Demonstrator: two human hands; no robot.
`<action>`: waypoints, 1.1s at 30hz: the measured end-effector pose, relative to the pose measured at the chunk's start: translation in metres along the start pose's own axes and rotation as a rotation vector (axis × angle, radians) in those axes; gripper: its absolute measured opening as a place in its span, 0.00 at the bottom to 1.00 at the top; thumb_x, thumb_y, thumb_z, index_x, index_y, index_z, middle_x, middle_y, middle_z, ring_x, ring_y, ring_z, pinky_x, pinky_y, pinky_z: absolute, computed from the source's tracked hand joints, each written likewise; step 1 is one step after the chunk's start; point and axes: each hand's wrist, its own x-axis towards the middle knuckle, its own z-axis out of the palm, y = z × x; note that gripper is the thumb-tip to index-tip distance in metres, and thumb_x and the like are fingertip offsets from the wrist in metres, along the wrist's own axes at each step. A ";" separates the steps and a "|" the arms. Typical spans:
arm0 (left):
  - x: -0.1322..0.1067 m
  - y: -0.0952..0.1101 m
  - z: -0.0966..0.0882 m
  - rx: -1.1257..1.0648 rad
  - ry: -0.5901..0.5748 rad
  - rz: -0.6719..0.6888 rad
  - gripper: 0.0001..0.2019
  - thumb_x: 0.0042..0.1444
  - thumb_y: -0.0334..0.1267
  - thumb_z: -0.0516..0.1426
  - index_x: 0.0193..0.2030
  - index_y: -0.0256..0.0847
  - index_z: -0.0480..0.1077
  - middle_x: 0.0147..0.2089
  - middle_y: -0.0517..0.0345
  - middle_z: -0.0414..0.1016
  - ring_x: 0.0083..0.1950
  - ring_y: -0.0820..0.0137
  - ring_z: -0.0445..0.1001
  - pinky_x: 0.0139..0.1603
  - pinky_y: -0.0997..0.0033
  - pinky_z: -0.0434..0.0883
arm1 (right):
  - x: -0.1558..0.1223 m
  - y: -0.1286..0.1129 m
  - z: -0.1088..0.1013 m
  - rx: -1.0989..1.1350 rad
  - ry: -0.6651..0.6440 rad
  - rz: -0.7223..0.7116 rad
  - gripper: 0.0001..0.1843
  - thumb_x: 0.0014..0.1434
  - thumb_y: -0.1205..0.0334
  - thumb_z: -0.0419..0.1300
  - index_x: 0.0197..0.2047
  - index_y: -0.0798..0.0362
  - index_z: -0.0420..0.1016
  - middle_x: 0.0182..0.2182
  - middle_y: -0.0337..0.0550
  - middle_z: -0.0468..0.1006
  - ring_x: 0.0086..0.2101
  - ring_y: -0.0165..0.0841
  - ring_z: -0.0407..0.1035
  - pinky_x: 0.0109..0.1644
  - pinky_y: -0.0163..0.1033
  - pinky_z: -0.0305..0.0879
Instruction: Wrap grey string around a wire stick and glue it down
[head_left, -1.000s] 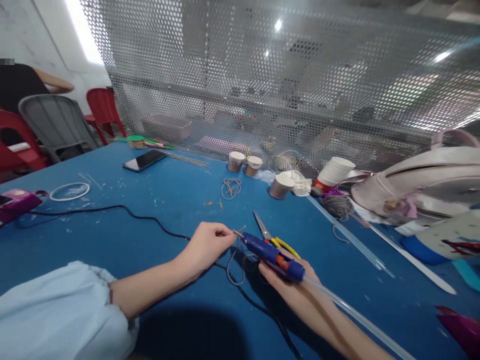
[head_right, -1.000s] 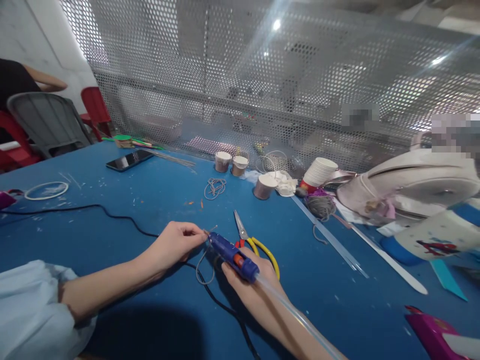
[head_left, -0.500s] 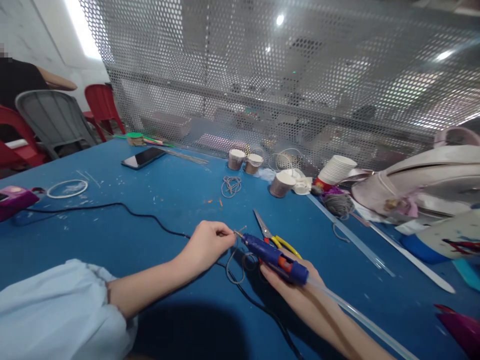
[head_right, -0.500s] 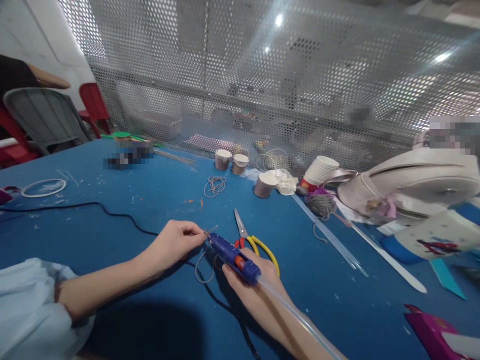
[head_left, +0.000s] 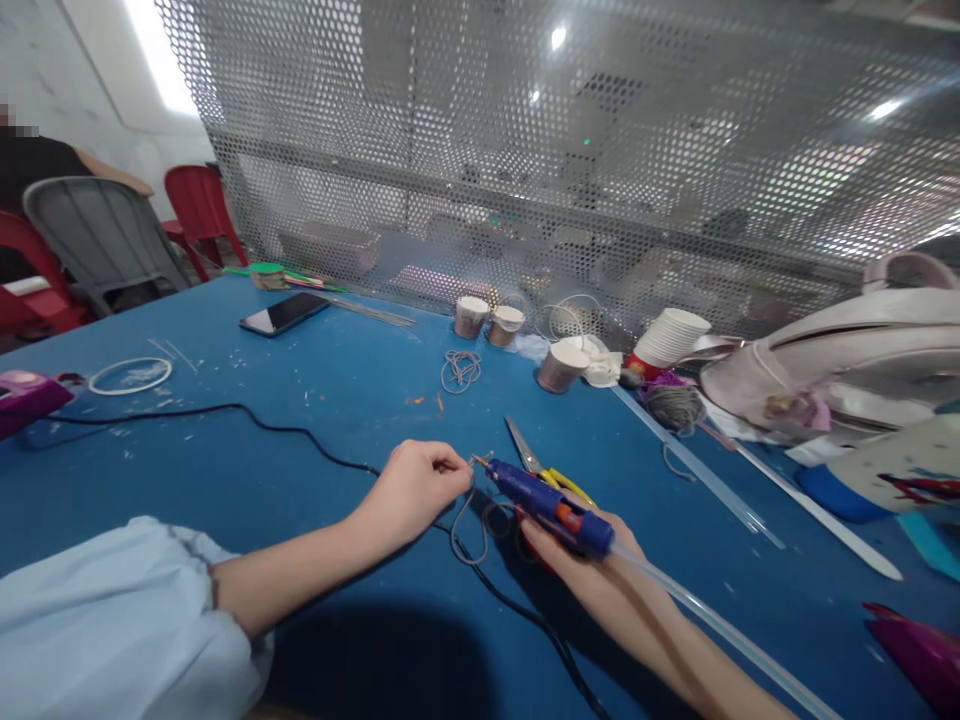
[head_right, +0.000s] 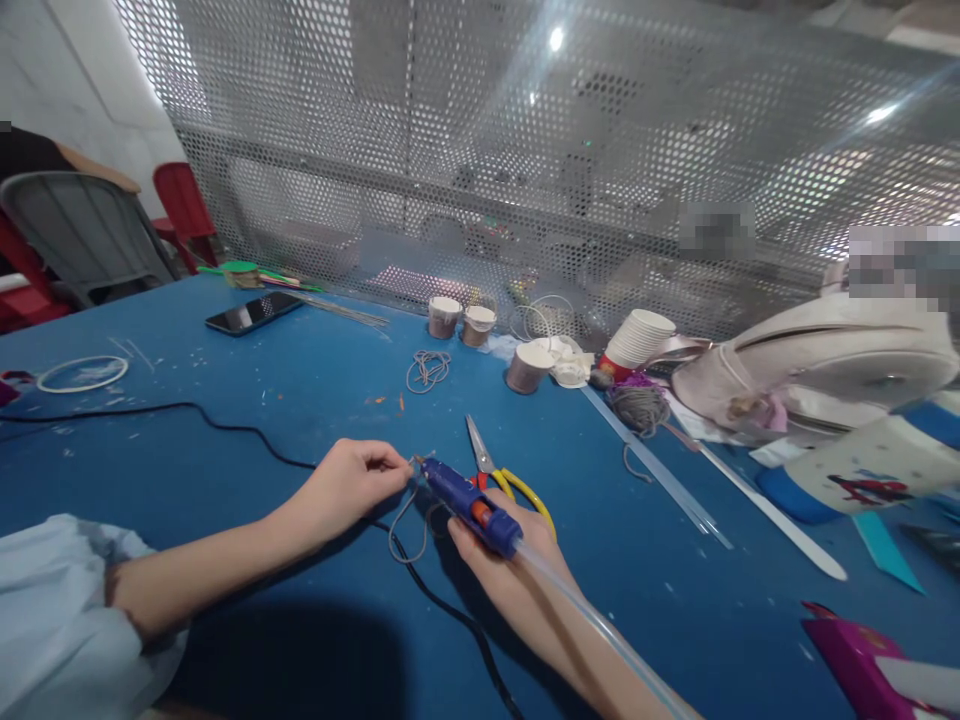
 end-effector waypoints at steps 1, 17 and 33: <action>0.000 0.000 0.000 0.000 -0.002 -0.001 0.09 0.45 0.37 0.54 0.23 0.36 0.73 0.22 0.60 0.71 0.25 0.73 0.64 0.27 0.74 0.59 | 0.000 0.000 0.000 0.023 0.013 0.000 0.11 0.55 0.52 0.57 0.33 0.51 0.73 0.24 0.38 0.74 0.25 0.32 0.69 0.28 0.35 0.65; -0.001 0.001 0.001 -0.007 -0.002 0.001 0.09 0.44 0.37 0.54 0.22 0.36 0.72 0.21 0.61 0.69 0.25 0.73 0.62 0.28 0.73 0.59 | -0.003 0.001 -0.001 0.000 0.001 0.038 0.12 0.54 0.51 0.57 0.27 0.50 0.71 0.22 0.38 0.74 0.23 0.32 0.67 0.27 0.35 0.65; -0.001 0.000 0.000 0.000 0.000 0.019 0.08 0.45 0.36 0.54 0.23 0.36 0.73 0.21 0.60 0.70 0.25 0.73 0.63 0.27 0.74 0.59 | -0.002 -0.006 -0.002 -0.002 0.005 0.030 0.12 0.53 0.52 0.58 0.26 0.51 0.71 0.20 0.37 0.72 0.21 0.31 0.65 0.25 0.34 0.63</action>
